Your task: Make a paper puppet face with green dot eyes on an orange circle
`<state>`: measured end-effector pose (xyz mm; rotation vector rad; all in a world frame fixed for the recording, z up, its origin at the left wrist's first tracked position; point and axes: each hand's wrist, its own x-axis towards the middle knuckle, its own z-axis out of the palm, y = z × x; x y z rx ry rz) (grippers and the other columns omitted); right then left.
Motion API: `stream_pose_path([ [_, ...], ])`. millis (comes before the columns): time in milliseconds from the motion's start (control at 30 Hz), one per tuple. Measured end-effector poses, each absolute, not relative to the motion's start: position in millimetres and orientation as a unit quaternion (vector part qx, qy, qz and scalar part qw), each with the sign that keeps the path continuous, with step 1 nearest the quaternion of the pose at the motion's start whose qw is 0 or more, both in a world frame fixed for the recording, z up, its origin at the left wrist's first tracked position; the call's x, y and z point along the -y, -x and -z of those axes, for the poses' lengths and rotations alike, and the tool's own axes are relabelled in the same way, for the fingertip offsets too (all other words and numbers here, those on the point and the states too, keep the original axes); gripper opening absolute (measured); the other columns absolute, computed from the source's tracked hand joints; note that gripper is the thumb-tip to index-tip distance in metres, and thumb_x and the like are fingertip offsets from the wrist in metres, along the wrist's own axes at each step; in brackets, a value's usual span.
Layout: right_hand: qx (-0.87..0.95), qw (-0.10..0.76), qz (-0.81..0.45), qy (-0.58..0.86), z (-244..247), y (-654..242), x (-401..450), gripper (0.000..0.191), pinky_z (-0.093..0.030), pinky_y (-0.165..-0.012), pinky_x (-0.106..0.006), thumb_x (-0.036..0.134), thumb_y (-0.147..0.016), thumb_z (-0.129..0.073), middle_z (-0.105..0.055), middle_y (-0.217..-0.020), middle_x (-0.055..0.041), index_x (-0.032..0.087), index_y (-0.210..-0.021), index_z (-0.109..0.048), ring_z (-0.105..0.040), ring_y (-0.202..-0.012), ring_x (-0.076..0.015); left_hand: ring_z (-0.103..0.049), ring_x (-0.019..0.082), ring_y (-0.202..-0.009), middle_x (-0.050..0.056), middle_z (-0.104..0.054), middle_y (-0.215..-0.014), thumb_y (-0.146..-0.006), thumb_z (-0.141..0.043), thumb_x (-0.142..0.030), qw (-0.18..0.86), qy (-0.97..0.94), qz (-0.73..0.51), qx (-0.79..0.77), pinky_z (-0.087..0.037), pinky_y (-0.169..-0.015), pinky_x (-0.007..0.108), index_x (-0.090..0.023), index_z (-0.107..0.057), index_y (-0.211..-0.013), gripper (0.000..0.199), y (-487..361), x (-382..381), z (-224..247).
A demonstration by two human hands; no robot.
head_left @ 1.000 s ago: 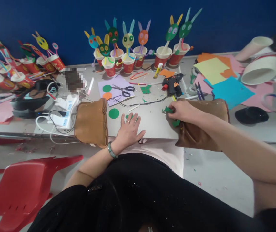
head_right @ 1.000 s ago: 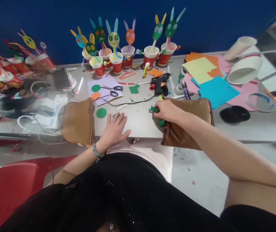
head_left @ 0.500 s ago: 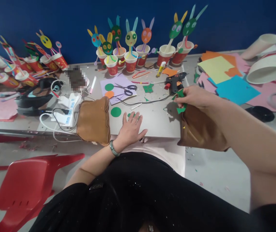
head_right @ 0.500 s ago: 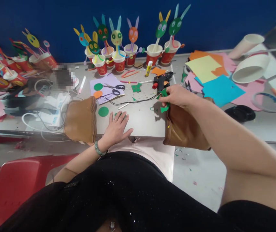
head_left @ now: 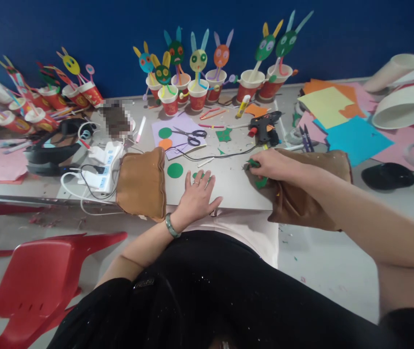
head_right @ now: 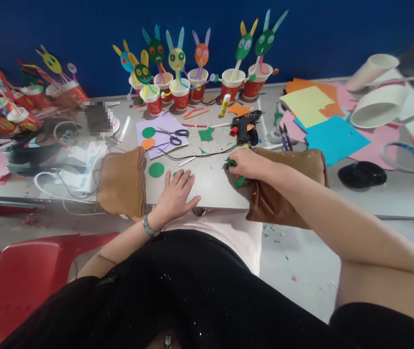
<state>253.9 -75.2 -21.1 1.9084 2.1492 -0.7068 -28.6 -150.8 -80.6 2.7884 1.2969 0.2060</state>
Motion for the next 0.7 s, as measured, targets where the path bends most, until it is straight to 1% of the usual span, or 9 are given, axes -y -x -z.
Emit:
stream_pose_path([
  [133,-0.714,0.108,0.216,-0.657,15,-266,71,0.014,-0.046,-0.073,-0.028,0.018,-0.092,-0.062,-0.078,-0.071,-0.0057,0.019,-0.079,-0.067,-0.070,-0.075,-0.0197,-0.044,0.041,-0.161,0.021,-0.051,-0.170,-0.112,-0.040,-0.055,0.029,-0.904,-0.067,-0.422,-0.030,-0.135,0.072,-0.008,-0.054,-0.160,0.068,29,151,81],
  [233,-0.707,0.130,0.214,-0.661,13,-273,72,0.019,-0.046,-0.071,-0.027,0.017,-0.092,-0.065,-0.077,-0.068,-0.0054,0.019,-0.073,-0.064,-0.069,-0.071,-0.0192,-0.044,0.041,-0.161,0.021,-0.051,-0.170,-0.112,-0.041,-0.055,0.029,-0.904,-0.068,-0.421,-0.030,-0.135,0.072,-0.008,-0.054,-0.160,0.068,28,151,81],
  [300,-0.711,0.136,0.214,-0.656,15,-273,76,0.024,-0.047,-0.071,-0.027,0.018,-0.093,-0.066,-0.078,-0.070,-0.0067,0.020,-0.070,-0.062,-0.071,-0.073,-0.0197,-0.045,0.041,-0.160,0.021,-0.051,-0.170,-0.112,-0.041,-0.056,0.030,-0.903,-0.068,-0.422,-0.030,-0.134,0.072,-0.008,-0.054,-0.160,0.069,28,151,81],
  [400,-0.718,0.135,0.215,-0.648,18,-270,81,0.025,-0.049,-0.073,-0.028,0.018,-0.095,-0.066,-0.079,-0.071,-0.0081,0.020,-0.071,-0.062,-0.074,-0.075,-0.0209,-0.045,0.041,-0.160,0.020,-0.052,-0.170,-0.112,-0.040,-0.056,0.029,-0.903,-0.067,-0.424,-0.030,-0.134,0.072,-0.008,-0.053,-0.160,0.069,29,150,81],
  [567,-0.720,0.125,0.227,-0.643,20,-265,87,0.024,-0.051,-0.074,-0.027,0.014,-0.098,-0.061,-0.079,-0.068,-0.0076,0.019,-0.074,-0.066,-0.075,-0.070,-0.0195,-0.046,0.041,-0.160,0.021,-0.052,-0.169,-0.112,-0.042,-0.056,0.027,-0.905,-0.074,-0.419,-0.030,-0.134,0.073,-0.007,-0.054,-0.159,0.069,29,150,83],
  [633,-0.715,0.119,0.226,-0.650,19,-266,87,0.025,-0.051,-0.075,-0.027,0.016,-0.099,-0.060,-0.079,-0.068,-0.0077,0.019,-0.075,-0.066,-0.077,-0.073,-0.0199,-0.046,0.041,-0.159,0.021,-0.052,-0.169,-0.112,-0.042,-0.056,0.025,-0.904,-0.080,-0.419,-0.030,-0.134,0.072,-0.007,-0.054,-0.159,0.069,29,150,84],
  [700,-0.707,0.109,0.223,-0.662,17,-269,86,0.021,-0.051,-0.076,-0.027,0.018,-0.099,-0.061,-0.081,-0.072,-0.0077,0.018,-0.079,-0.068,-0.078,-0.079,-0.0209,-0.046,0.041,-0.159,0.021,-0.053,-0.169,-0.112,-0.041,-0.056,0.023,-0.903,-0.083,-0.420,-0.030,-0.134,0.072,-0.008,-0.054,-0.159,0.069,28,150,85],
])
